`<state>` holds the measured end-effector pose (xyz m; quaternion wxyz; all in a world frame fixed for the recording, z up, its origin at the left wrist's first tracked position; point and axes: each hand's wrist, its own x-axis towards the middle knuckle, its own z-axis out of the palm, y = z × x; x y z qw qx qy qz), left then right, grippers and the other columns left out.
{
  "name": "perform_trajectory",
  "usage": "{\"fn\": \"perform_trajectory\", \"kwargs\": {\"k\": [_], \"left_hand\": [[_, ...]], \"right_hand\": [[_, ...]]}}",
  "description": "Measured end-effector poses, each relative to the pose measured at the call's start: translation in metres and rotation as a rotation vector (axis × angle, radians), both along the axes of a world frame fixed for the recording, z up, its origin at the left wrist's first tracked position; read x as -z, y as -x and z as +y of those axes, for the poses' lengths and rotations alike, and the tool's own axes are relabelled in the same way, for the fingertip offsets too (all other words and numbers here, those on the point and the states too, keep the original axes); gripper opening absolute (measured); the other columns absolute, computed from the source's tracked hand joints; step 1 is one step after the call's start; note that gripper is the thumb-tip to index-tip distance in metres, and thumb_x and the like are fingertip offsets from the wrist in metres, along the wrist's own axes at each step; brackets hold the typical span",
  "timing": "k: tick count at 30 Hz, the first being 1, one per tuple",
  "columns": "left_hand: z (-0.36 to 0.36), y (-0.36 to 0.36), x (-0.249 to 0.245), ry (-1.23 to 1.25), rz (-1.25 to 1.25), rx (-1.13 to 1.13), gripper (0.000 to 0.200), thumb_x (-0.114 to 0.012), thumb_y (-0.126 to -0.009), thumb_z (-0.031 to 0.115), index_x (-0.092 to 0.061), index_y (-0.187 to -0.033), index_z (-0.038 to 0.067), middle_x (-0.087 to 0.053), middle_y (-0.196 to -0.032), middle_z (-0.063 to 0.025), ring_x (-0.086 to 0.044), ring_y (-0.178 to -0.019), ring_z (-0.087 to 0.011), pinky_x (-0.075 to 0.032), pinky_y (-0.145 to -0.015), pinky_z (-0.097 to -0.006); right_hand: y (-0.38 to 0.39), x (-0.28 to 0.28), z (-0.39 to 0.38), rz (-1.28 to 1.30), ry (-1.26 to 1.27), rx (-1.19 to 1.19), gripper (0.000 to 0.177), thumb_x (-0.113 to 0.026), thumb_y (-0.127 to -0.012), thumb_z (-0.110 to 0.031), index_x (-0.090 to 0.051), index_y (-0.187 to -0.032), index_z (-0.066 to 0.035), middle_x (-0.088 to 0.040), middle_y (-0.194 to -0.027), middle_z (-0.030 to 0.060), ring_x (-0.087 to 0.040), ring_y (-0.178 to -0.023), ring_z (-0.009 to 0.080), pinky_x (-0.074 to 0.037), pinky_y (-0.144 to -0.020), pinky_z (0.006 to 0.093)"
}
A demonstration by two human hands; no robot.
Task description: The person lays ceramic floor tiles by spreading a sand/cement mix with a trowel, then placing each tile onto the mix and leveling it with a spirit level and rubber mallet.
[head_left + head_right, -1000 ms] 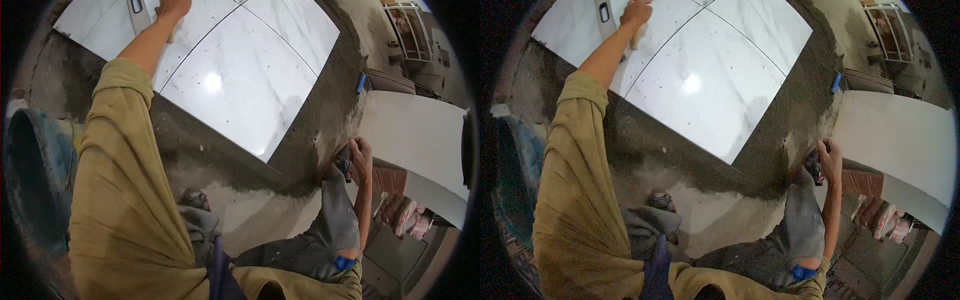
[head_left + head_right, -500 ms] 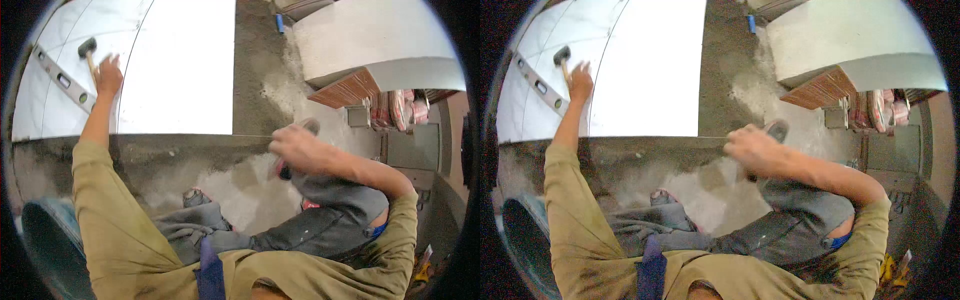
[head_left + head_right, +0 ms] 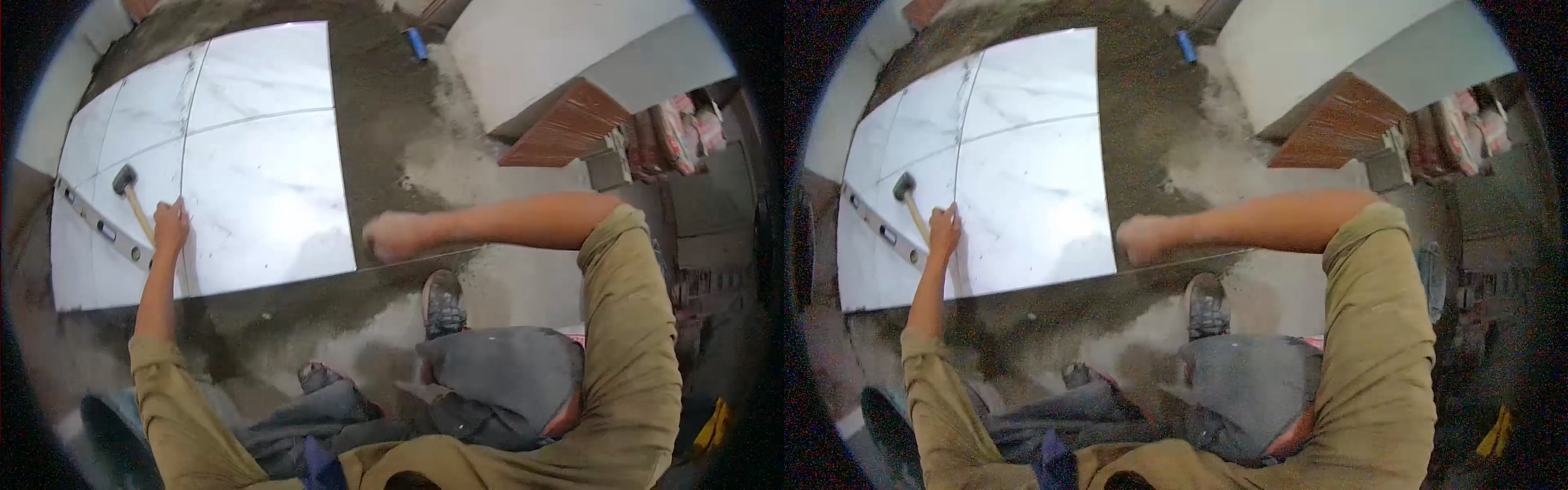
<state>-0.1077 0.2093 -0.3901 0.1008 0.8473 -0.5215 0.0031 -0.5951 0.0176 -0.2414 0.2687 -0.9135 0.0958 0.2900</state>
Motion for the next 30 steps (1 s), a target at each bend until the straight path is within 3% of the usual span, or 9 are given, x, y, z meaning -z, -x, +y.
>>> {"fn": "perform_trajectory", "kwargs": {"k": [1,3,6,14,18,20,22,27,30], "left_hand": [[0.004,-0.005,0.010,0.037,-0.018,0.008,0.041,-0.057,-0.092,0.020,-0.059,-0.132,0.013,-0.054,-0.105,-0.0207,-0.058,-0.098,-0.0399,-0.050,-0.084,-0.0495],[0.001,-0.005,-0.005,-0.075,0.113,0.012,0.046,-0.058,-0.090,0.019,-0.056,-0.135,0.009,-0.058,-0.104,-0.0253,-0.059,-0.096,-0.0420,-0.049,-0.084,-0.0494],[0.007,0.007,-0.021,-0.074,0.160,-0.006,0.046,-0.056,-0.087,0.014,-0.058,-0.132,0.006,-0.062,-0.100,-0.0265,-0.061,-0.095,-0.0419,-0.050,-0.085,-0.0472],[0.002,-0.003,-0.025,-0.027,0.347,-0.088,0.040,-0.052,-0.084,0.010,-0.067,-0.121,0.007,-0.068,-0.108,-0.0248,-0.065,-0.101,-0.0387,-0.051,-0.090,-0.0426],[0.006,-0.024,-0.007,-0.051,0.338,-0.009,0.034,-0.053,-0.085,0.014,-0.071,-0.114,0.007,-0.068,-0.117,-0.0186,-0.063,-0.111,-0.0351,-0.048,-0.098,-0.0396],[0.010,-0.012,-0.033,-0.098,0.431,-0.031,0.036,-0.057,-0.083,0.015,-0.070,-0.115,0.007,-0.070,-0.112,-0.0177,-0.066,-0.105,-0.0346,-0.051,-0.093,-0.0383],[0.013,-0.011,-0.038,-0.100,0.527,-0.001,0.039,-0.054,-0.084,0.015,-0.068,-0.117,0.001,-0.071,-0.087,-0.0163,-0.065,-0.069,-0.0208,-0.054,-0.068,-0.0327],[0.021,-0.008,-0.042,-0.078,0.726,-0.121,0.038,-0.051,-0.084,0.007,-0.069,-0.117,0.001,-0.068,-0.079,-0.0102,-0.061,-0.066,-0.0153,-0.052,-0.063,-0.0309],[0.025,-0.009,-0.037,-0.077,0.729,-0.135,0.038,-0.052,-0.083,0.007,-0.071,-0.115,0.003,-0.069,-0.077,-0.0110,-0.063,-0.065,-0.0162,-0.051,-0.063,-0.0310]], "right_hand": [[-0.010,0.024,-0.012,-0.032,-0.073,0.251,0.026,-0.058,-0.083,-0.014,-0.069,-0.093,0.007,-0.069,-0.096,0.0241,-0.069,-0.083,0.0366,-0.057,-0.073,0.0443],[-0.028,0.024,-0.019,-0.127,-0.538,0.906,0.037,-0.052,-0.089,-0.007,-0.059,-0.122,0.009,-0.067,-0.087,0.0180,-0.068,-0.068,0.0231,-0.057,-0.059,0.0385],[-0.036,0.029,-0.024,-0.153,-0.794,1.275,0.045,-0.046,-0.092,0.000,-0.047,-0.136,0.008,-0.058,-0.075,0.0089,-0.057,-0.056,0.0172,-0.052,-0.049,0.0351],[-0.043,0.048,-0.030,-0.024,-0.884,1.354,0.009,-0.047,-0.092,-0.002,-0.056,-0.090,-0.001,-0.056,-0.073,0.0071,-0.055,-0.054,0.0151,-0.050,-0.047,0.0349],[-0.046,0.052,-0.026,-0.075,-0.894,1.363,0.025,-0.051,-0.093,-0.006,-0.052,-0.068,-0.002,-0.049,-0.062,0.0053,-0.047,-0.051,0.0161,-0.035,-0.042,0.0329],[-0.046,0.057,-0.028,-0.041,-0.880,1.335,0.024,-0.051,-0.094,-0.007,-0.053,-0.070,-0.005,-0.050,-0.065,0.0035,-0.046,-0.050,0.0142,-0.038,-0.044,0.0326],[-0.047,0.048,-0.019,-0.024,-0.804,1.303,0.017,-0.049,-0.094,-0.006,-0.057,-0.079,-0.003,-0.051,-0.067,0.0019,-0.047,-0.052,0.0120,-0.043,-0.047,0.0318],[-0.041,0.070,-0.038,0.023,-0.905,1.347,0.021,-0.048,-0.091,-0.003,-0.060,-0.108,0.002,-0.059,-0.077,0.0024,-0.053,-0.057,0.0101,-0.051,-0.053,0.0308],[-0.042,0.060,-0.033,0.051,-0.900,1.278,0.020,-0.049,-0.090,-0.002,-0.061,-0.106,0.002,-0.064,-0.084,0.0051,-0.054,-0.057,0.0109,-0.053,-0.056,0.0310]]}}
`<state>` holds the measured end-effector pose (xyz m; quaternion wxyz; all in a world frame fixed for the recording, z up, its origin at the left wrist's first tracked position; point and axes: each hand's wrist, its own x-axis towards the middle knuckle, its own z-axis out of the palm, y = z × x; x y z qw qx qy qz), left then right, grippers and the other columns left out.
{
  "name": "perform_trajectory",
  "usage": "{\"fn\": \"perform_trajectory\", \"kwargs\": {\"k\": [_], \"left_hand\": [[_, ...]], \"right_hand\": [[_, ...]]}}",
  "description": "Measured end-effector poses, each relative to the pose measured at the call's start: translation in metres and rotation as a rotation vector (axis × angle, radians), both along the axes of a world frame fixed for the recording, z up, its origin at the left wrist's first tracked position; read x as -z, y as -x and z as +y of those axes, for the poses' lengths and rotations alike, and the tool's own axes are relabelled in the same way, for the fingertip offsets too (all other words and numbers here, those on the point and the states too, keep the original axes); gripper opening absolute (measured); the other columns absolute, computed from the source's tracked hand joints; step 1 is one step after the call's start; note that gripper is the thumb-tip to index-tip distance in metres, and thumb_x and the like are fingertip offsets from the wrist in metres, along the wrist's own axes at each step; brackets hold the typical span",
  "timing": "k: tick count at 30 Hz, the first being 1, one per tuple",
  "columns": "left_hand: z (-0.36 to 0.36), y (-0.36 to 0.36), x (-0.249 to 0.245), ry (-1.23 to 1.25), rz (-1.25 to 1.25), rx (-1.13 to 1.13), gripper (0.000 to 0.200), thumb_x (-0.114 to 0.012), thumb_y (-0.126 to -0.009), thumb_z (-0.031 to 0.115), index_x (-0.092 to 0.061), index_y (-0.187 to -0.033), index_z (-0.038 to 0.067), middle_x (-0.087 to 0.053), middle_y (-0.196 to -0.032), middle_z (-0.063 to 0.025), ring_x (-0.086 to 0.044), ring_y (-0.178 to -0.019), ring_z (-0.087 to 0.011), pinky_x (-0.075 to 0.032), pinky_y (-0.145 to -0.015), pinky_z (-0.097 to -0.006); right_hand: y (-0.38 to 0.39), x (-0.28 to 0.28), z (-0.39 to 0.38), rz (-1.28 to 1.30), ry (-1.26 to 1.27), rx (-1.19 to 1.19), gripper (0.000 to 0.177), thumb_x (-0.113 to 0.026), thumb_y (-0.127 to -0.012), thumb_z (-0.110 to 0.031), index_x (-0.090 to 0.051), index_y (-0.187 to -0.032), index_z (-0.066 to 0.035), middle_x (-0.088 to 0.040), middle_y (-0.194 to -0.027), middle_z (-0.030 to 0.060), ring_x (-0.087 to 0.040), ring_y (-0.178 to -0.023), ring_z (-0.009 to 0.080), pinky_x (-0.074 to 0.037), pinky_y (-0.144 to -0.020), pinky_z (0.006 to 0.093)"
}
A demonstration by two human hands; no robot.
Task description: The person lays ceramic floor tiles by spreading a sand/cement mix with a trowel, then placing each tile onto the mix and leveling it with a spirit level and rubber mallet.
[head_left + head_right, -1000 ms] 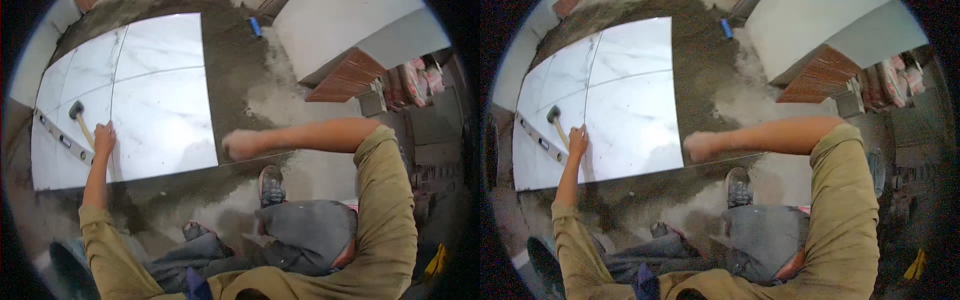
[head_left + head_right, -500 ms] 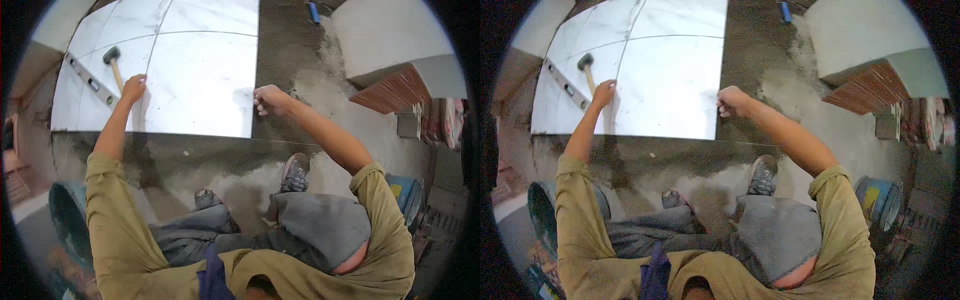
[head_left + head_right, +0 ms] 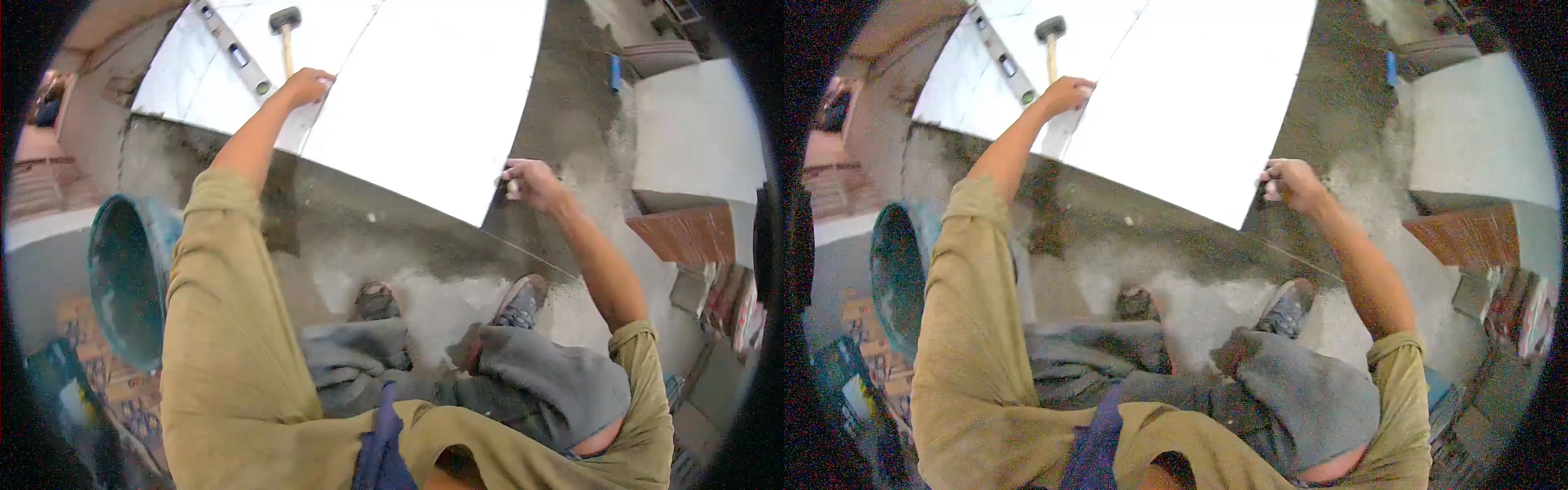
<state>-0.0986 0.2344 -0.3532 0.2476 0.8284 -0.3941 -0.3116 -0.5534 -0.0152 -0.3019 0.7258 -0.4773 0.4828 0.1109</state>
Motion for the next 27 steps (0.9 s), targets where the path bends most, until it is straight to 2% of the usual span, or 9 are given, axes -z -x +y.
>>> {"fn": "perform_trajectory", "kwargs": {"k": [4,8,10,11,14,16,22,24,27], "left_hand": [[-0.002,0.001,-0.005,0.045,0.097,-0.028,0.044,-0.053,-0.078,0.004,-0.071,-0.118,0.002,-0.067,-0.071,-0.0098,-0.059,-0.060,-0.0152,-0.049,-0.059,-0.0297],[-0.001,0.004,-0.003,0.060,0.141,-0.106,0.042,-0.053,-0.080,0.003,-0.069,-0.119,-0.001,-0.062,-0.067,-0.0062,-0.057,-0.058,-0.0132,-0.046,-0.058,-0.0278],[-0.003,0.005,-0.006,0.080,0.163,-0.111,0.041,-0.053,-0.082,0.003,-0.069,-0.119,-0.001,-0.062,-0.067,-0.0056,-0.057,-0.058,-0.0131,-0.046,-0.057,-0.0276],[-0.002,0.005,-0.007,0.057,0.131,-0.100,0.040,-0.053,-0.082,0.003,-0.069,-0.119,-0.001,-0.062,-0.067,-0.0057,-0.057,-0.057,-0.0131,-0.046,-0.057,-0.0280],[-0.007,0.005,-0.002,0.055,0.064,-0.076,0.037,-0.055,-0.084,0.007,-0.069,-0.118,0.000,-0.064,-0.068,-0.0067,-0.057,-0.056,-0.0135,-0.046,-0.056,-0.0290],[-0.010,0.003,-0.003,0.002,0.059,-0.063,0.036,-0.056,-0.085,0.010,-0.069,-0.118,0.000,-0.066,-0.070,-0.0081,-0.058,-0.056,-0.0142,-0.048,-0.056,-0.0296],[-0.010,0.009,-0.007,-0.006,0.039,-0.092,0.037,-0.055,-0.084,0.011,-0.070,-0.117,0.002,-0.067,-0.075,-0.0081,-0.060,-0.062,-0.0138,-0.049,-0.057,-0.0299],[-0.011,0.005,-0.005,-0.038,0.074,-0.084,0.039,-0.055,-0.084,0.011,-0.069,-0.118,0.002,-0.066,-0.075,-0.0070,-0.059,-0.062,-0.0129,-0.048,-0.056,-0.0293],[-0.011,-0.002,0.003,-0.033,0.097,-0.061,0.040,-0.055,-0.084,0.011,-0.068,-0.119,0.000,-0.064,-0.072,-0.0058,-0.056,-0.060,-0.0126,-0.045,-0.054,-0.0287]], "right_hand": [[-0.001,-0.007,0.000,-0.023,-0.052,0.022,0.021,-0.048,-0.091,-0.004,-0.058,-0.106,0.005,-0.066,-0.090,0.0122,-0.057,-0.058,0.0133,-0.057,-0.062,0.0346],[-0.006,-0.015,0.004,-0.022,-0.081,-0.036,0.021,-0.045,-0.093,-0.004,-0.055,-0.106,0.007,-0.066,-0.090,0.0135,-0.059,-0.058,0.0149,-0.056,-0.060,0.0353],[-0.007,-0.009,0.004,-0.023,-0.075,0.090,0.021,-0.043,-0.094,-0.005,-0.054,-0.106,0.008,-0.065,-0.089,0.0136,-0.060,-0.057,0.0166,-0.056,-0.056,0.0350],[-0.007,-0.007,0.004,-0.025,-0.072,0.117,0.018,-0.042,-0.094,-0.006,-0.055,-0.104,0.002,-0.062,-0.085,0.0075,-0.058,-0.057,0.0141,-0.058,-0.060,0.0351],[-0.009,-0.001,0.012,0.010,0.042,0.285,0.009,-0.046,-0.092,-0.006,-0.054,-0.094,-0.002,-0.055,-0.073,0.0018,-0.054,-0.056,0.0130,-0.055,-0.058,0.0347],[-0.008,0.003,0.013,-0.061,-0.021,0.348,0.006,-0.046,-0.091,-0.004,-0.052,-0.090,-0.005,-0.050,-0.069,-0.0006,-0.050,-0.054,0.0117,-0.053,-0.056,0.0348],[-0.001,0.010,0.012,-0.121,-0.002,0.369,0.008,-0.046,-0.089,-0.001,-0.050,-0.084,-0.005,-0.045,-0.063,-0.0015,-0.045,-0.049,0.0122,-0.050,-0.052,0.0369],[-0.004,0.015,0.011,-0.086,0.032,0.435,0.011,-0.048,-0.085,-0.001,-0.051,-0.076,-0.006,-0.046,-0.063,0.0020,-0.046,-0.046,0.0151,-0.052,-0.046,0.0377],[-0.005,0.007,0.013,-0.046,0.056,0.413,0.005,-0.049,-0.086,-0.002,-0.052,-0.083,-0.005,-0.043,-0.063,-0.0006,-0.043,-0.047,0.0131,-0.051,-0.049,0.0366]]}}
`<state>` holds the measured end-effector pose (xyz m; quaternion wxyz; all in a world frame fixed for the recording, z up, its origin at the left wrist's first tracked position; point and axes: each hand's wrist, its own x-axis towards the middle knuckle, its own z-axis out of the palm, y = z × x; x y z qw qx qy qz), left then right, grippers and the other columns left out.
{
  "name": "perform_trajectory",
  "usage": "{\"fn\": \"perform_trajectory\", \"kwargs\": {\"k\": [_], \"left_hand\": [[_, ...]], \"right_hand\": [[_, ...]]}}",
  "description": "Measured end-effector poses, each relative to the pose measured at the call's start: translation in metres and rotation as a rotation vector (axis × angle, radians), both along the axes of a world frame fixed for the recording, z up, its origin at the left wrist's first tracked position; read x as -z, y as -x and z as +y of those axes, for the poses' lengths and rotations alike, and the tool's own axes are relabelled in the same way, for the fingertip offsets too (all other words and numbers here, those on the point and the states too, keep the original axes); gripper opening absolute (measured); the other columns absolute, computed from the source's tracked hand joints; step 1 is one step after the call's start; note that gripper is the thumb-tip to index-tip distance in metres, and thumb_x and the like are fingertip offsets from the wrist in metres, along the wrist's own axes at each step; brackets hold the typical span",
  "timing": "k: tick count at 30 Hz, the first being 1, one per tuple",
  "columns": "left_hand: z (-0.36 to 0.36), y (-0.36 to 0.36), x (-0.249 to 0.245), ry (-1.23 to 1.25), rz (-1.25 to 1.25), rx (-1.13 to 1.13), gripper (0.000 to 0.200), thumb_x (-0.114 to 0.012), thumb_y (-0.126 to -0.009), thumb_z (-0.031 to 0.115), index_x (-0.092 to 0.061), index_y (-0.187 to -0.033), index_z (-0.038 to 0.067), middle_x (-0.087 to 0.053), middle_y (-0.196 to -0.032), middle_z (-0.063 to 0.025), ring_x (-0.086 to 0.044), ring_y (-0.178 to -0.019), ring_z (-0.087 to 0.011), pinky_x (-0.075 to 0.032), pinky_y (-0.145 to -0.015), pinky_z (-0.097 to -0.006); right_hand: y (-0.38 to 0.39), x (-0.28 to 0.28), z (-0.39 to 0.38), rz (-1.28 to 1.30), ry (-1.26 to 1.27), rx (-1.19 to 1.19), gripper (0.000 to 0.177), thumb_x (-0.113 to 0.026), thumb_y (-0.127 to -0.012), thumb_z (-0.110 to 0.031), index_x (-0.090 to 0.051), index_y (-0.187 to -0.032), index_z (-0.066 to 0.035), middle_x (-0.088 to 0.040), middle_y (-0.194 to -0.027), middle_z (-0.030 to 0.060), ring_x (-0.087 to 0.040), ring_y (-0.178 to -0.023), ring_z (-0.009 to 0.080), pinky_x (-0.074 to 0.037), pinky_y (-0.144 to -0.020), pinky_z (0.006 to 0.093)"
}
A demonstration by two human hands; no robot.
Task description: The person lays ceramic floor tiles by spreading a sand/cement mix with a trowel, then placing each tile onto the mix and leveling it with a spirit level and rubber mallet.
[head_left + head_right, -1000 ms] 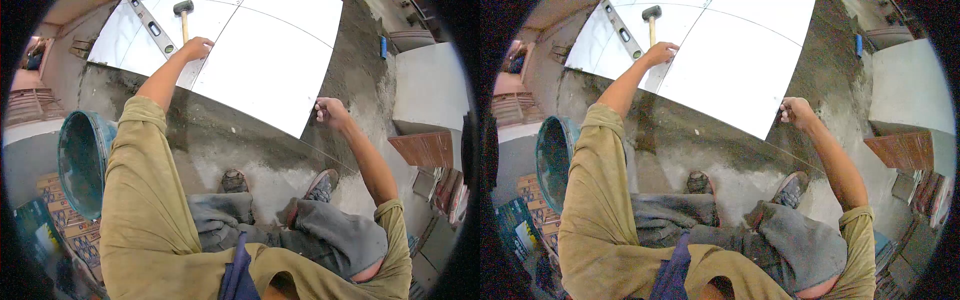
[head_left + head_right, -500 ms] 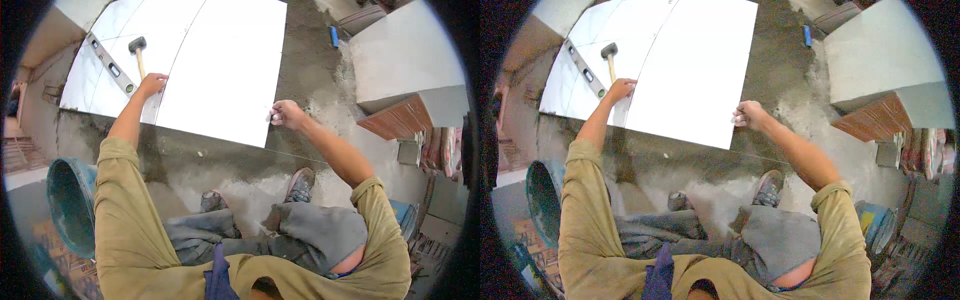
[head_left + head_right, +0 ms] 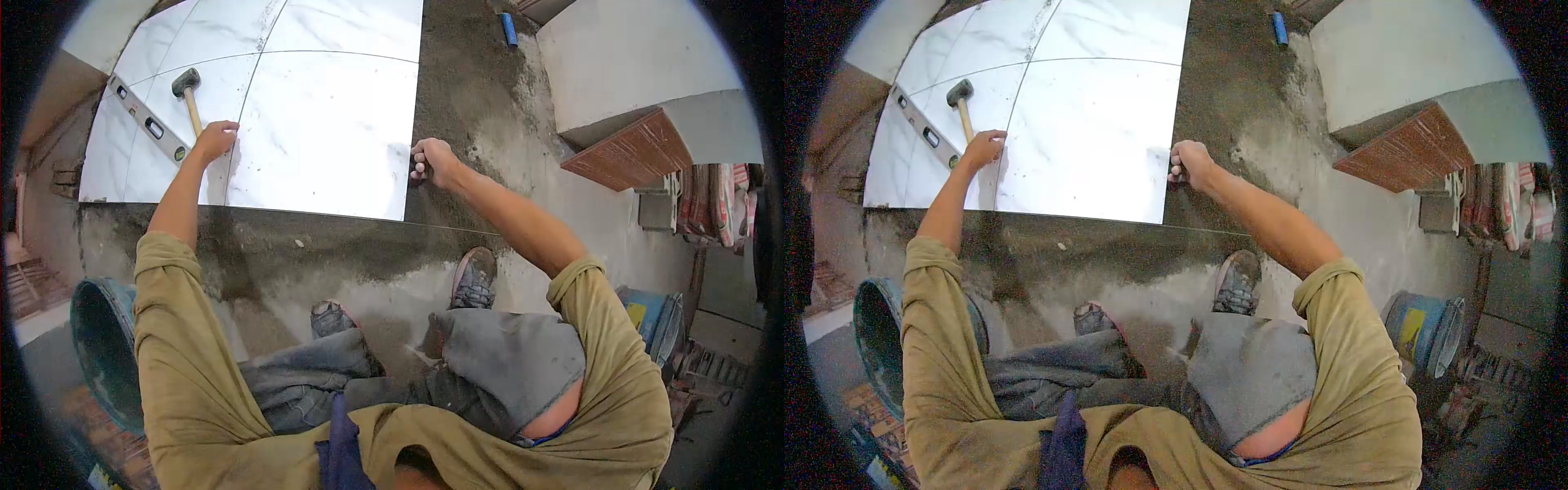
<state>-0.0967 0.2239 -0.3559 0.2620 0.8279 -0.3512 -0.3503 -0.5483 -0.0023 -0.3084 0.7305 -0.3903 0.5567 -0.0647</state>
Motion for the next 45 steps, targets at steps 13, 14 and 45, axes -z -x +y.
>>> {"fn": "perform_trajectory", "kwargs": {"k": [13,14,45], "left_hand": [[0.004,0.011,0.000,0.098,-0.057,-0.109,0.036,-0.059,-0.089,0.022,-0.069,-0.115,0.000,-0.067,-0.077,-0.0057,-0.060,-0.062,-0.0131,-0.050,-0.059,-0.0279],[0.005,0.011,0.004,0.136,-0.078,-0.131,0.036,-0.060,-0.089,0.025,-0.070,-0.114,0.001,-0.069,-0.075,-0.0070,-0.062,-0.061,-0.0144,-0.050,-0.059,-0.0293],[-0.092,0.196,-0.120,0.210,0.633,-0.033,0.041,-0.052,-0.099,0.043,-0.064,-0.114,0.006,-0.065,-0.092,-0.0030,-0.059,-0.074,-0.0112,-0.045,-0.065,-0.0255]], "right_hand": [[-0.023,-0.021,0.011,-0.034,0.177,-0.132,0.050,-0.049,-0.102,-0.042,-0.055,-0.124,0.003,-0.063,-0.115,0.0133,-0.061,-0.096,0.0245,-0.050,-0.075,0.0414],[-0.023,-0.022,0.015,-0.136,0.143,-0.121,0.054,-0.047,-0.102,-0.043,-0.052,-0.128,0.004,-0.061,-0.121,0.0149,-0.062,-0.101,0.0263,-0.050,-0.082,0.0426],[0.059,-0.325,-0.092,0.388,1.188,-0.256,0.062,-0.065,-0.089,-0.055,-0.072,-0.093,0.006,-0.069,-0.081,0.0153,-0.065,-0.072,0.0253,-0.050,-0.068,0.0392]]}}
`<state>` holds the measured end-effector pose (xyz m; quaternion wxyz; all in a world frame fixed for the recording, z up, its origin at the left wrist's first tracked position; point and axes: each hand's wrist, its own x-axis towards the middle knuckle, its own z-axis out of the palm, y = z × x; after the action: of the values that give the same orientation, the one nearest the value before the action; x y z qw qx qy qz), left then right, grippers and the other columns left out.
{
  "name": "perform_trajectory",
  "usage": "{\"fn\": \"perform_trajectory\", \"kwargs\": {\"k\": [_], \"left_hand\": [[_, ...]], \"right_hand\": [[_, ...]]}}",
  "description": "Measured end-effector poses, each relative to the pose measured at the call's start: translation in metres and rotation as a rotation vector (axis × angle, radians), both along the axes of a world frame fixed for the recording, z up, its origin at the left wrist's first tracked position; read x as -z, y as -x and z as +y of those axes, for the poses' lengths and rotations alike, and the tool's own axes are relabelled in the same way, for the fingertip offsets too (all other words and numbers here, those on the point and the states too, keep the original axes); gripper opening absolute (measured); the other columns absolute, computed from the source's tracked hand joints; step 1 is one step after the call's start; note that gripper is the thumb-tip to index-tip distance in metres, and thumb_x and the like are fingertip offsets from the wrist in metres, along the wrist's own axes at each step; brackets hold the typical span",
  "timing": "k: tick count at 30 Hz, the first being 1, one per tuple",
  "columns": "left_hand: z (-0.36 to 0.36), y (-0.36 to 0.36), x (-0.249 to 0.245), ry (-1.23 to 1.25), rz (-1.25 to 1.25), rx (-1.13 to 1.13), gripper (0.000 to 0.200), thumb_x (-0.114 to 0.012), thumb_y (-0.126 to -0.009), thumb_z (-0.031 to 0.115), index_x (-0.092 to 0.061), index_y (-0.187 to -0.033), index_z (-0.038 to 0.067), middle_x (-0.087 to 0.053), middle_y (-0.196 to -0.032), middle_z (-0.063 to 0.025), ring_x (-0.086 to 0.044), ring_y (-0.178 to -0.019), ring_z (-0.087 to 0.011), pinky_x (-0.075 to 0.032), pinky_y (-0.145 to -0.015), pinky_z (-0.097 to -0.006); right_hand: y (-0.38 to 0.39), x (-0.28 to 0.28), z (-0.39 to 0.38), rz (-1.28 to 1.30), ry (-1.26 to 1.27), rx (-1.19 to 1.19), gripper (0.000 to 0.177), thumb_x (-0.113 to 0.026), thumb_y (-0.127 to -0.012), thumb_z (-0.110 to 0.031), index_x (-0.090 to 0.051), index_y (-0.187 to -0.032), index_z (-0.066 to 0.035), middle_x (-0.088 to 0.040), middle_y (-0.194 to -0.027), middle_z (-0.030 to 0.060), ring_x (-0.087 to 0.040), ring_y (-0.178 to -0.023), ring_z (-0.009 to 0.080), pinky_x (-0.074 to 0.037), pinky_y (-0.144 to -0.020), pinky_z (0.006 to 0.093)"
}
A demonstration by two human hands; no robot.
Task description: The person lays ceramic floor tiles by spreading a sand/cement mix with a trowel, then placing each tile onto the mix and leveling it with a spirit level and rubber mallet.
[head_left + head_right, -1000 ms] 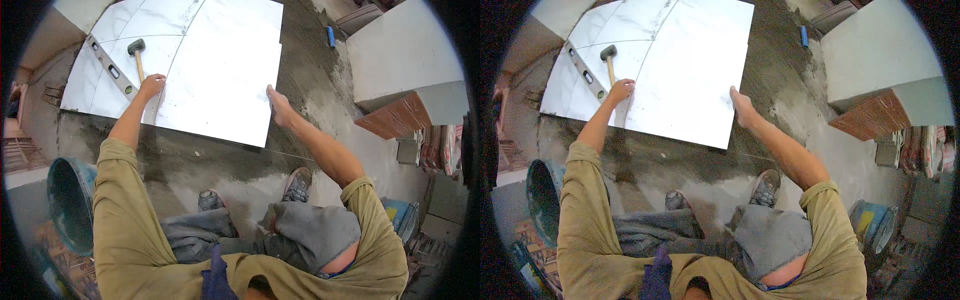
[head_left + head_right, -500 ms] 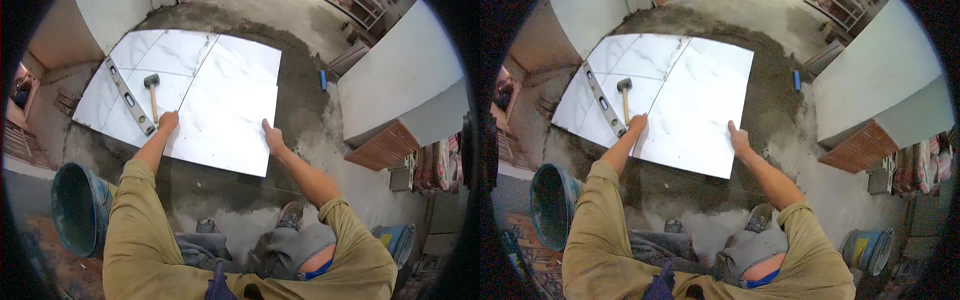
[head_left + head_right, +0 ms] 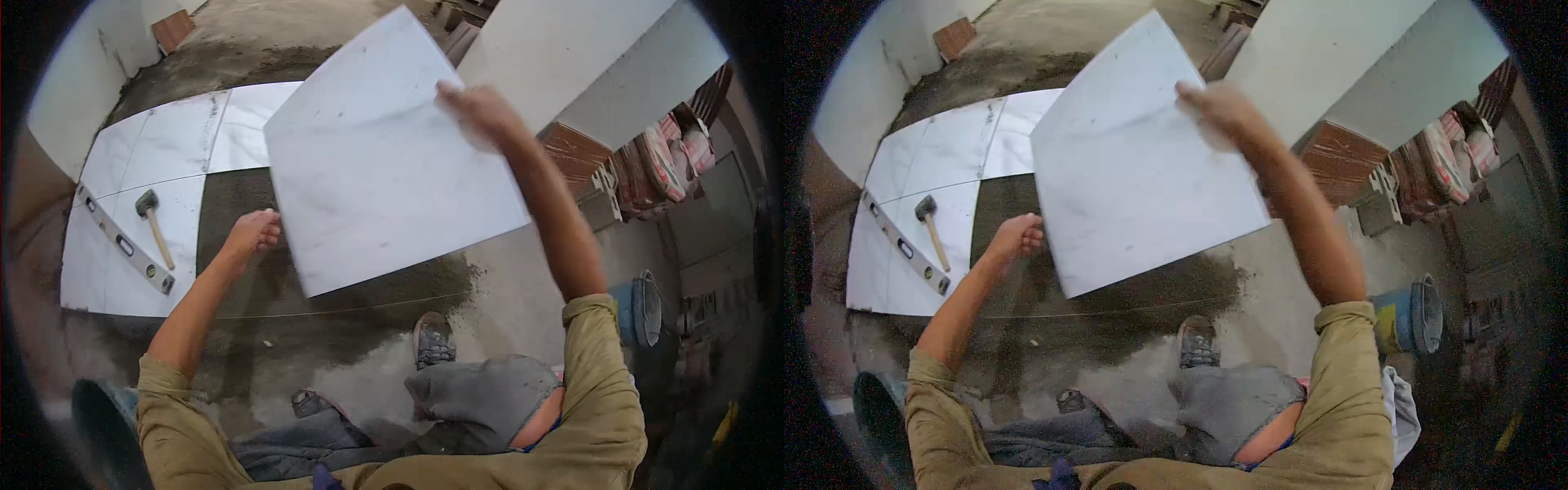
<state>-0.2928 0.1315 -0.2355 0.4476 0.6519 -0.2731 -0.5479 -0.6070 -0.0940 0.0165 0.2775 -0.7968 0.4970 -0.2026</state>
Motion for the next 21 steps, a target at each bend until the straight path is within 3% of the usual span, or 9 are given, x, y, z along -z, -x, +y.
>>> {"fn": "perform_trajectory", "kwargs": {"k": [2,4,5,9,11,16,21], "left_hand": [[-0.019,0.009,-0.003,0.166,-0.178,0.171,0.040,-0.056,-0.099,0.035,-0.062,-0.122,0.003,-0.064,-0.093,-0.0032,-0.061,-0.079,-0.0105,-0.047,-0.067,-0.0248],[-0.031,0.000,0.001,0.174,-0.183,0.200,0.037,-0.056,-0.100,0.030,-0.060,-0.124,0.002,-0.065,-0.094,-0.0041,-0.061,-0.079,-0.0105,-0.048,-0.067,-0.0253],[-0.033,-0.008,0.004,0.185,-0.200,0.225,0.036,-0.057,-0.100,0.025,-0.059,-0.126,0.000,-0.065,-0.094,-0.0050,-0.061,-0.079,-0.0104,-0.049,-0.067,-0.0258],[-0.011,-0.044,0.026,0.262,-0.344,0.156,0.030,-0.057,-0.098,0.022,-0.064,-0.117,0.000,-0.064,-0.087,-0.0039,-0.060,-0.077,-0.0109,-0.050,-0.065,-0.0263],[0.011,-0.060,0.025,0.198,-0.397,0.114,0.029,-0.057,-0.098,0.022,-0.064,-0.117,0.000,-0.063,-0.085,-0.0037,-0.059,-0.076,-0.0107,-0.049,-0.065,-0.0264],[0.061,-0.100,0.010,-0.005,-0.563,0.008,0.030,-0.054,-0.098,0.019,-0.062,-0.117,-0.002,-0.062,-0.083,-0.0047,-0.058,-0.073,-0.0109,-0.049,-0.064,-0.0266],[0.096,-0.131,0.004,-0.032,-0.587,-0.135,0.030,-0.054,-0.098,0.019,-0.061,-0.117,-0.003,-0.062,-0.084,-0.0054,-0.058,-0.071,-0.0123,-0.049,-0.064,-0.0257]], "right_hand": [[0.019,-0.033,-0.022,0.055,0.053,0.025,0.060,-0.065,-0.091,-0.054,-0.073,-0.093,0.005,-0.067,-0.078,0.0089,-0.060,-0.069,0.0153,-0.048,-0.061,0.0326],[0.031,-0.054,-0.035,0.175,0.155,-0.045,0.057,-0.065,-0.090,-0.054,-0.074,-0.091,0.003,-0.067,-0.074,0.0064,-0.059,-0.063,0.0134,-0.047,-0.059,0.0301],[0.036,-0.054,-0.048,0.205,0.209,-0.033,0.060,-0.064,-0.090,-0.052,-0.073,-0.087,0.007,-0.066,-0.069,0.0106,-0.061,-0.060,0.0191,-0.049,-0.060,0.0349],[0.058,-0.040,-0.119,0.367,0.390,-0.077,0.064,-0.063,-0.090,-0.052,-0.070,-0.082,0.011,-0.066,-0.068,0.0175,-0.064,-0.061,0.0272,-0.050,-0.062,0.0412],[0.068,-0.029,-0.154,0.479,0.421,0.011,0.069,-0.064,-0.085,-0.054,-0.069,-0.090,0.014,-0.068,-0.087,0.0329,-0.069,-0.081,0.0442,-0.052,-0.079,0.0478],[0.083,-0.002,-0.234,0.578,0.400,0.034,0.069,-0.063,-0.085,-0.054,-0.069,-0.094,0.013,-0.067,-0.098,0.0345,-0.068,-0.094,0.0447,-0.052,-0.085,0.0485],[0.087,0.022,-0.297,0.635,0.421,0.046,0.069,-0.063,-0.085,-0.056,-0.070,-0.099,0.012,-0.067,-0.104,0.0329,-0.066,-0.100,0.0448,-0.051,-0.088,0.0475]]}}
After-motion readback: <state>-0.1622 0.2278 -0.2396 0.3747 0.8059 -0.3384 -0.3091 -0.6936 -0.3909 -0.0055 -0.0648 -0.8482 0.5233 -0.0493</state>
